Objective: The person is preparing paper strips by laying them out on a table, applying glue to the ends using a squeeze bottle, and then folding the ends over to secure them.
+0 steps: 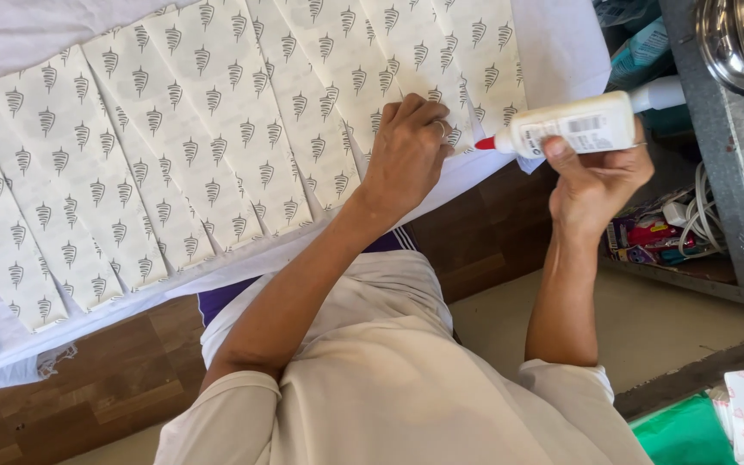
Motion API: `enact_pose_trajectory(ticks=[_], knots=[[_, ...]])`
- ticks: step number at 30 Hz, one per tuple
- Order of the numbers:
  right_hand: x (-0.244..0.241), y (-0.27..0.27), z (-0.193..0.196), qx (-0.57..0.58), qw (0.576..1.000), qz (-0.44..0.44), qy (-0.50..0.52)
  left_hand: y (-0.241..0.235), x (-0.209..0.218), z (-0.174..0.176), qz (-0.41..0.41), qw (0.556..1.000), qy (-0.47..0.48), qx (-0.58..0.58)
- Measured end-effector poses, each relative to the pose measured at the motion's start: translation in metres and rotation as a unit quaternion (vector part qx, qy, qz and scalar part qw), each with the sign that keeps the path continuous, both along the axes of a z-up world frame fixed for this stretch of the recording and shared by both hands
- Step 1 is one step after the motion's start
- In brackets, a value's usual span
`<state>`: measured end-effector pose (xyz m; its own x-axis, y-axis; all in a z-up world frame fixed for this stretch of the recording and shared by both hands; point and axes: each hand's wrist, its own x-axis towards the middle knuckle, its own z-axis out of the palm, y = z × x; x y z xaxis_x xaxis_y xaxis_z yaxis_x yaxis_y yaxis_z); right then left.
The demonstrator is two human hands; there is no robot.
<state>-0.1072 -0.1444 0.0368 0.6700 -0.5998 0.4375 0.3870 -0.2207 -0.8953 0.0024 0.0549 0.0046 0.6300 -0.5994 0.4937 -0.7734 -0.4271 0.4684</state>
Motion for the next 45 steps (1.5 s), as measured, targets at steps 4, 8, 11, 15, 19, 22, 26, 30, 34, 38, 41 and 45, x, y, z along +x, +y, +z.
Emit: enact_pose_trajectory(ticks=[4,8,11,15,19,22,26,30,34,38,41,45], knots=[[-0.001,0.004,-0.002,-0.038,0.999,0.023,0.023,0.003,-0.004,0.000,-0.002,1.000,0.021,0.012],[0.003,0.014,-0.003,-0.075,0.995,0.050,0.046,0.008,-0.009,0.018,-0.003,0.998,0.047,0.044],[0.004,0.016,-0.021,-0.068,0.993,0.096,0.003,0.011,-0.012,0.033,-0.009,0.996,0.070,0.053],[0.005,0.020,-0.021,-0.058,0.995,0.085,0.002,0.012,-0.013,0.036,-0.001,0.996,0.075,0.049],[0.003,-0.003,-0.016,-0.079,0.995,0.065,-0.021,0.011,-0.013,0.032,0.000,0.997,0.070,0.035],[-0.001,-0.018,-0.022,-0.086,0.994,0.053,-0.036,0.010,-0.012,0.025,0.006,0.997,0.070,0.016],[-0.001,-0.004,-0.017,-0.069,0.995,0.059,-0.029,0.009,-0.010,0.021,0.013,0.998,0.067,0.004],[0.007,0.017,-0.023,-0.040,0.996,0.072,-0.020,0.006,-0.008,0.014,0.016,0.997,0.069,-0.007],[0.010,0.017,-0.034,-0.032,0.996,0.089,-0.008,0.007,-0.007,0.017,0.020,0.997,0.071,-0.003],[0.009,0.005,-0.028,-0.042,0.997,0.064,-0.024,0.009,-0.008,0.019,0.023,0.997,0.068,0.003],[0.003,-0.003,-0.015,-0.021,0.999,0.022,-0.013,0.011,-0.004,0.006,-0.007,0.998,0.056,-0.032],[-0.005,-0.002,-0.008,0.027,1.000,0.003,0.000,0.031,-0.001,0.027,-0.015,0.996,0.025,-0.087]])
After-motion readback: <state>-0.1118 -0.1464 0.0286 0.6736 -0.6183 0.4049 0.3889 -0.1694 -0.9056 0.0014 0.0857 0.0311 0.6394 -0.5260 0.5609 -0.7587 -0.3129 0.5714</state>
